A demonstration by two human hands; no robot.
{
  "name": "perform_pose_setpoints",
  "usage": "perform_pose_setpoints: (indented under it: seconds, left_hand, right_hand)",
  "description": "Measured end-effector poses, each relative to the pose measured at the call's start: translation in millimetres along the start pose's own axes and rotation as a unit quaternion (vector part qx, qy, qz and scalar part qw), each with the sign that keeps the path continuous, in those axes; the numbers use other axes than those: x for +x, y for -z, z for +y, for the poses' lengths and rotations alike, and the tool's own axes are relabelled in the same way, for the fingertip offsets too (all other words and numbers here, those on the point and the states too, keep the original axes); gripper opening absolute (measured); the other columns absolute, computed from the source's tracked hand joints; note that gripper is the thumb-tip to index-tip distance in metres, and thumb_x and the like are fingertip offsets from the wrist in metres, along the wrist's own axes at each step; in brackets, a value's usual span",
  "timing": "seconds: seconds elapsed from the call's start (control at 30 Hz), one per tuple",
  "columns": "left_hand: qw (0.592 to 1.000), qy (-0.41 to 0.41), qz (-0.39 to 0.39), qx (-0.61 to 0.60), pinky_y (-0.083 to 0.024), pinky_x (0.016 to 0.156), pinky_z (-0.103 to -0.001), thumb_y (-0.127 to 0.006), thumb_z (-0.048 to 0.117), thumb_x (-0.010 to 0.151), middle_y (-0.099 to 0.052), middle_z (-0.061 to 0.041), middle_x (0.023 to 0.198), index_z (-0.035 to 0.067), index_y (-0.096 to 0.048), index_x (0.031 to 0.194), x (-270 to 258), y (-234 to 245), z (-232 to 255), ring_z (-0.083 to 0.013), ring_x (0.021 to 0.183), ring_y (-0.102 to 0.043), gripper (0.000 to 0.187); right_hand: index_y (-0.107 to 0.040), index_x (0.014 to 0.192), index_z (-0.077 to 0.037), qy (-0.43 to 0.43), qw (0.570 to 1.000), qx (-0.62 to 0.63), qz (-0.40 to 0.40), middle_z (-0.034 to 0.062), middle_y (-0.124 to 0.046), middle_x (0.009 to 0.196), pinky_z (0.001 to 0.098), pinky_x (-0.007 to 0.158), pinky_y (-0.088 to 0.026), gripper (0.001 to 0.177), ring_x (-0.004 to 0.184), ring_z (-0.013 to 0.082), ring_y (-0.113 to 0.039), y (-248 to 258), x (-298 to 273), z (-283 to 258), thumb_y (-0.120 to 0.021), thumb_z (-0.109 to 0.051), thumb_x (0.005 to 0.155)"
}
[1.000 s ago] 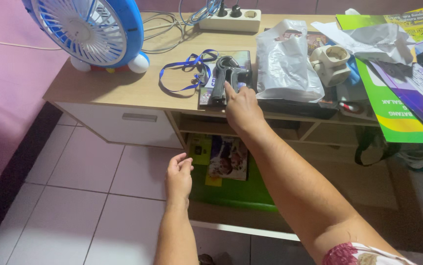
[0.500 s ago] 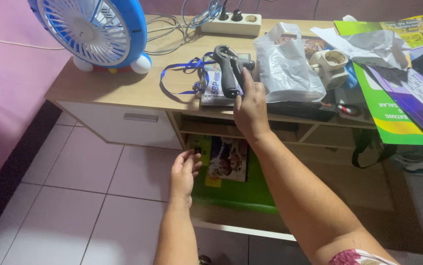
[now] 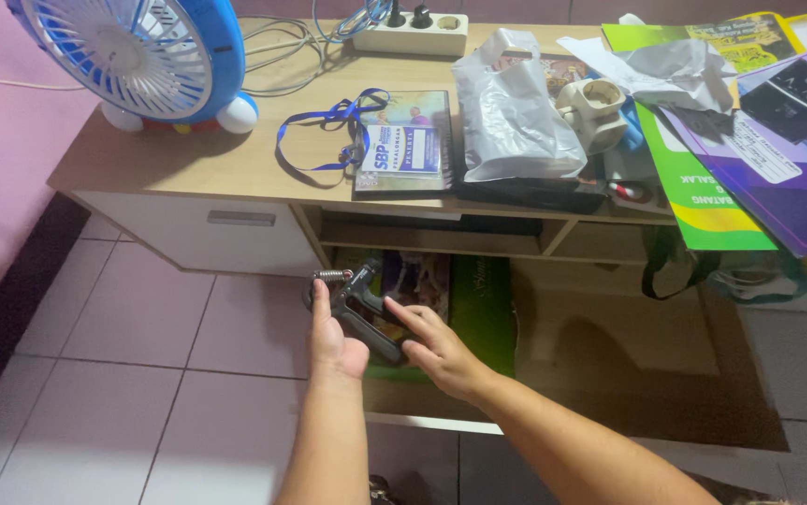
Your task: The person organizes various items from a cluttered desk into an open drawer. They handle white drawstring bags, a green box, a stapler, a lanyard, a plastic-wrapped item, a power strip, a folder, a brown envelope, a book, a blue cloth, and a white tote bag, placing each into the drawer.
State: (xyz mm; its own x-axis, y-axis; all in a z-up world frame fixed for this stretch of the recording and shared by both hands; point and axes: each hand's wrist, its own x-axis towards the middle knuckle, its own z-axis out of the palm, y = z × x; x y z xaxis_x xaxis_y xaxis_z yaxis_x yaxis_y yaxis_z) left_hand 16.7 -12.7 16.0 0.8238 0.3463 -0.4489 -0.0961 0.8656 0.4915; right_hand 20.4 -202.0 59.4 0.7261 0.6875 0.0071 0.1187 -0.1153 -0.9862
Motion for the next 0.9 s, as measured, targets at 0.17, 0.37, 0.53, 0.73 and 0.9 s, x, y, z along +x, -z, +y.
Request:
perform_pose_setpoints:
  seconds: [0.17, 0.37, 0.53, 0.73, 0.9]
  left_hand:
    - [0.998, 0.021, 0.060, -0.020, -0.049, 0.104, -0.053, -0.062, 0.056, 0.090, -0.070, -0.010, 0.125, 0.010, -0.062, 0.126, -4, -11, -24, -0.0292, 0.117, -0.065, 0.058]
    - [0.997, 0.021, 0.071, 0.029, -0.050, 0.104, -0.057, -0.067, 0.053, 0.088, -0.066, -0.010, 0.126, 0.010, -0.060, 0.127, -8, -22, -37, -0.0305, 0.119, -0.063, 0.059]
    - [0.985, -0.074, 0.049, 0.150, -0.037, 0.114, -0.050, -0.063, 0.061, 0.090, -0.056, -0.010, 0.140, 0.010, -0.052, 0.140, 1, -12, -12, -0.0263, 0.132, -0.052, 0.072]
    - [0.978, -0.097, 0.149, 0.108, -0.030, 0.117, -0.046, -0.045, 0.054, 0.098, -0.055, -0.004, 0.145, 0.012, -0.052, 0.140, -5, 1, 29, -0.0244, 0.136, -0.050, 0.059]
    - [0.979, -0.098, 0.151, 0.093, -0.036, 0.113, -0.044, -0.047, 0.049, 0.099, -0.059, -0.004, 0.136, 0.009, -0.058, 0.131, -13, -2, 34, -0.0240, 0.130, -0.055, 0.052]
  right_hand:
    - [-0.037, 0.154, -0.018, -0.045, 0.981, -0.169, 0.078, 0.0151, -0.053, 0.125, 0.0387, 0.092, -0.051, 0.099, 0.110, 0.0318, -0.059, 2, -3, 1, -0.088, -0.025, 0.070]
    - [-0.048, 0.143, -0.005, -0.017, 0.962, -0.262, 0.080, 0.0200, -0.061, 0.126, 0.0411, 0.098, -0.050, 0.091, 0.117, 0.0353, -0.061, 20, 0, 15, -0.091, -0.034, 0.068]
    - [-0.046, 0.144, -0.005, -0.174, 0.952, -0.251, 0.023, 0.0206, -0.065, 0.124, 0.0387, 0.100, -0.055, 0.092, 0.114, 0.0322, -0.068, 43, 7, 50, -0.089, -0.040, 0.070]
    - [-0.032, 0.156, -0.011, -0.161, 0.908, -0.375, -0.096, 0.0226, -0.044, 0.151, 0.0432, 0.111, -0.044, 0.097, 0.135, 0.0378, -0.050, 40, -18, 120, -0.085, -0.038, 0.079]
    - [-0.027, 0.157, -0.013, -0.134, 0.841, -0.473, -0.223, 0.0211, -0.024, 0.161, 0.0477, 0.121, -0.025, 0.091, 0.148, 0.0383, -0.026, 8, -16, 164, -0.081, -0.038, 0.089]
